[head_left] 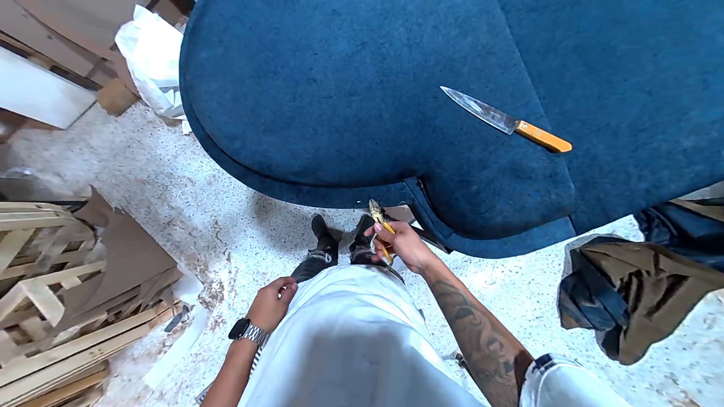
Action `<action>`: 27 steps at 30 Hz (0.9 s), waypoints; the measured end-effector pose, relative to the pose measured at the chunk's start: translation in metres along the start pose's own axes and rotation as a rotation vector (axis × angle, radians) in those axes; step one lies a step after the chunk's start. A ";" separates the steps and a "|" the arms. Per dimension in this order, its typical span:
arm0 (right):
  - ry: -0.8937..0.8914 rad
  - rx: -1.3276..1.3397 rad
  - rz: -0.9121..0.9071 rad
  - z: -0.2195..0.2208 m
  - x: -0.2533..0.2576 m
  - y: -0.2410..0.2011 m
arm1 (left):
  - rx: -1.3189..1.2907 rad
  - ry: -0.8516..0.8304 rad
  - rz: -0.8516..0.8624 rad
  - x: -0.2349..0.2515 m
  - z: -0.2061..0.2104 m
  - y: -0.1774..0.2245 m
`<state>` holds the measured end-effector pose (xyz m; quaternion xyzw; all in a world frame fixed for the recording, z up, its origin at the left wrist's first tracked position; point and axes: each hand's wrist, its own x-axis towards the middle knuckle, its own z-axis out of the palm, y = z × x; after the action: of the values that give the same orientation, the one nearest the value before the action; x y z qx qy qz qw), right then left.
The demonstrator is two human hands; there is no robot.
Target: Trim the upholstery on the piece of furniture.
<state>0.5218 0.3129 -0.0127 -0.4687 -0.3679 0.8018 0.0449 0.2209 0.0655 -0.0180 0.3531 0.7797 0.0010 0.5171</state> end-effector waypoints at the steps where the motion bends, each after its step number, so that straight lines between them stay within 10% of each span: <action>1: 0.012 0.004 0.011 0.004 0.000 0.001 | -0.002 0.003 0.002 0.000 0.001 -0.002; 8: 0.461 -1.107 -0.352 0.029 0.015 0.026 | -0.001 0.002 0.046 -0.001 0.004 0.011; 17: 0.060 -0.202 -0.009 0.036 0.004 0.013 | -0.015 -0.026 0.059 0.005 -0.004 0.028; 24: 0.044 -0.061 0.049 0.040 0.001 -0.015 | 0.010 -0.063 0.036 0.007 -0.008 0.027; 27: 0.259 -0.406 -0.073 0.032 0.007 -0.007 | 0.023 -0.065 0.069 0.009 -0.008 0.049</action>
<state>0.4910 0.3030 -0.0037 -0.5535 -0.5295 0.6424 0.0253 0.2397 0.1103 -0.0040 0.3858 0.7497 -0.0016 0.5377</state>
